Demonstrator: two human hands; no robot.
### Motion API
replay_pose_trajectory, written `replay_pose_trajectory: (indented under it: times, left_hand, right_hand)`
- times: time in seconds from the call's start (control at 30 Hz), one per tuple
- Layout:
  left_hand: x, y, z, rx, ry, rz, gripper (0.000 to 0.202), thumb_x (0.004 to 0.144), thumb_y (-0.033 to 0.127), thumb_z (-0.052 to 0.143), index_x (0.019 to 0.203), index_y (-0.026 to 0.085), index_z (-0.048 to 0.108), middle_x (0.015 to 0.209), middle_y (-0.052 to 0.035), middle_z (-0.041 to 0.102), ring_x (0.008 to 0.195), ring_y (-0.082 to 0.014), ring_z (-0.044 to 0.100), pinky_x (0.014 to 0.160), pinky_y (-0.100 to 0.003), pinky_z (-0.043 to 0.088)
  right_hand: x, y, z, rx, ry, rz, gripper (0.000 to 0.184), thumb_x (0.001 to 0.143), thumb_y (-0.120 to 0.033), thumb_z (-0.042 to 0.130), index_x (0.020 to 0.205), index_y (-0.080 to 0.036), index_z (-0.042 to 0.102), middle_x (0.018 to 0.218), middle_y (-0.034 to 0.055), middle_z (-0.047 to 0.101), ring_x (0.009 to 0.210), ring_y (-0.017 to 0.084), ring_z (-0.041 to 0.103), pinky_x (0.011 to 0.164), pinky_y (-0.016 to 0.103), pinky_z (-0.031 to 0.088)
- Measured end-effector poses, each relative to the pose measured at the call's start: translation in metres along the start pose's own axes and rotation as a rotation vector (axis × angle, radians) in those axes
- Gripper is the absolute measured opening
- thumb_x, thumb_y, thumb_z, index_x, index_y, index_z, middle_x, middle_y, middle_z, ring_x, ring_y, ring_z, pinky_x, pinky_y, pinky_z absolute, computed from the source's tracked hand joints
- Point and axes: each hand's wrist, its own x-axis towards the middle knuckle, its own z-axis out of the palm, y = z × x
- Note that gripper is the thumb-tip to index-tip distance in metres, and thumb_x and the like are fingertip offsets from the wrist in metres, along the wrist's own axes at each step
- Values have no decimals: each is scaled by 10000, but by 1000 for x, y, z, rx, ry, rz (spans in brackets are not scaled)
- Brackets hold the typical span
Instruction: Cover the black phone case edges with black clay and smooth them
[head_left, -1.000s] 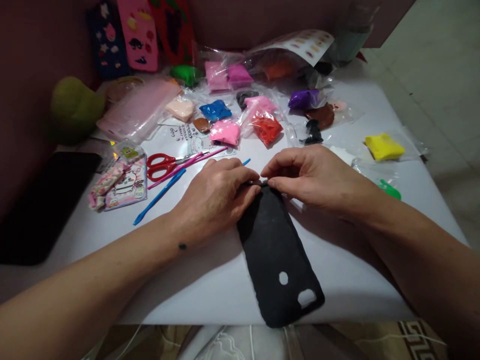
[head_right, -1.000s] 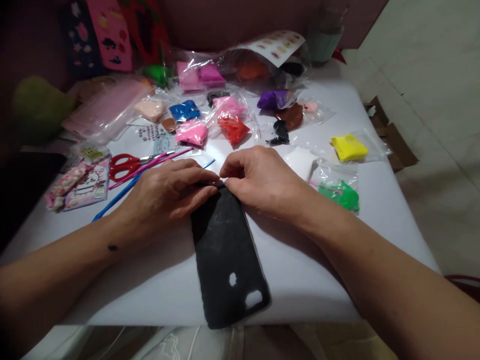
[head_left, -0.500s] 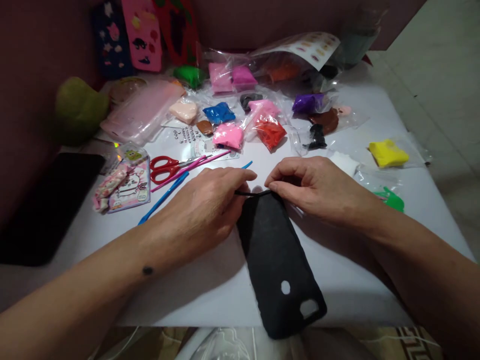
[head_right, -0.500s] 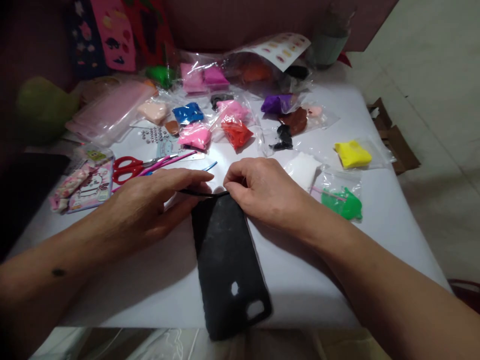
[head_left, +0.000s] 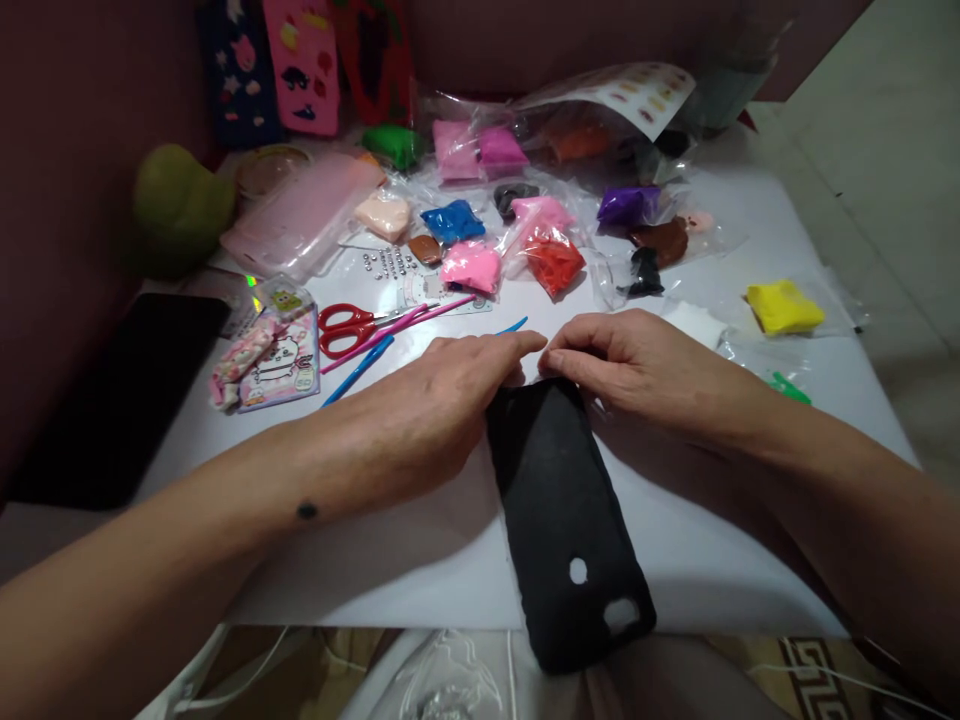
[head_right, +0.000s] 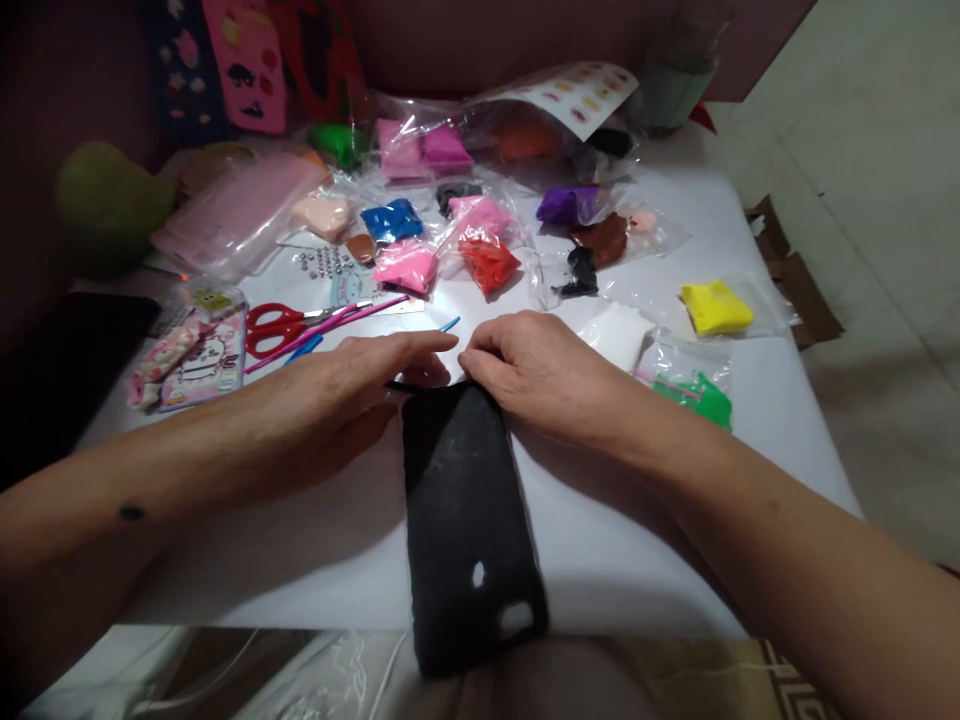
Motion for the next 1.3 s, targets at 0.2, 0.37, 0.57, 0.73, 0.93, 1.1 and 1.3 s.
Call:
replay_pose_trajectory:
  times: [0.2,0.37,0.57,0.73,0.93,1.1,1.3]
  left_hand:
    - [2,3,-2,-26,-18,-81,638,765,4,400,1366,201,482,1161,-41,725,1059,-191,671,888,-328,515]
    - [1,6,-5,-125,9,-64,574,770,0,410,1304,169,533,1156,-46,732,1072,-170,678,897,-283,515]
    - [0,7,-13,-308,17,-97,435,808,41,452,1184,174,626,1148,-41,733,1028,-162,691,858,-255,537]
    - [1,13,-22,-485,24,-225,363,840,63,503,1120,205,685,1079,3,761,958,-147,711,788,-220,564]
    - [1,17,-24,-450,109,-306,157,842,149,621,915,213,746,840,52,770,731,-111,693,652,-190,530]
    - [0,19,-21,-415,158,-298,114,829,167,641,859,203,745,743,58,744,637,-89,654,582,-178,481]
    - [-4,21,-18,-309,194,-257,151,853,194,614,930,201,743,782,43,747,649,-88,655,586,-192,466]
  right_hand:
    - [2,-5,-5,2,-76,118,310,937,-291,515,731,-170,714,565,7,540,544,129,471,538,290,292]
    - [1,-3,-7,164,-132,141,264,899,-335,567,705,-181,656,588,-6,514,558,120,463,522,271,305]
    - [-10,0,3,686,-144,195,271,897,-432,616,819,-174,644,768,11,563,681,125,497,589,246,380]
    - [-13,-2,6,980,-198,262,139,868,-325,688,873,-187,681,839,14,614,736,116,554,654,221,432]
    - [-14,-2,6,1016,-111,285,56,819,-230,723,847,-183,713,817,17,648,724,107,584,648,199,445]
    - [-16,-3,6,1000,-74,246,88,843,-275,716,823,-190,717,814,16,655,719,108,592,649,203,454]
    - [-18,-1,5,939,-89,235,72,808,-261,749,858,-211,736,817,6,674,729,112,599,659,211,446]
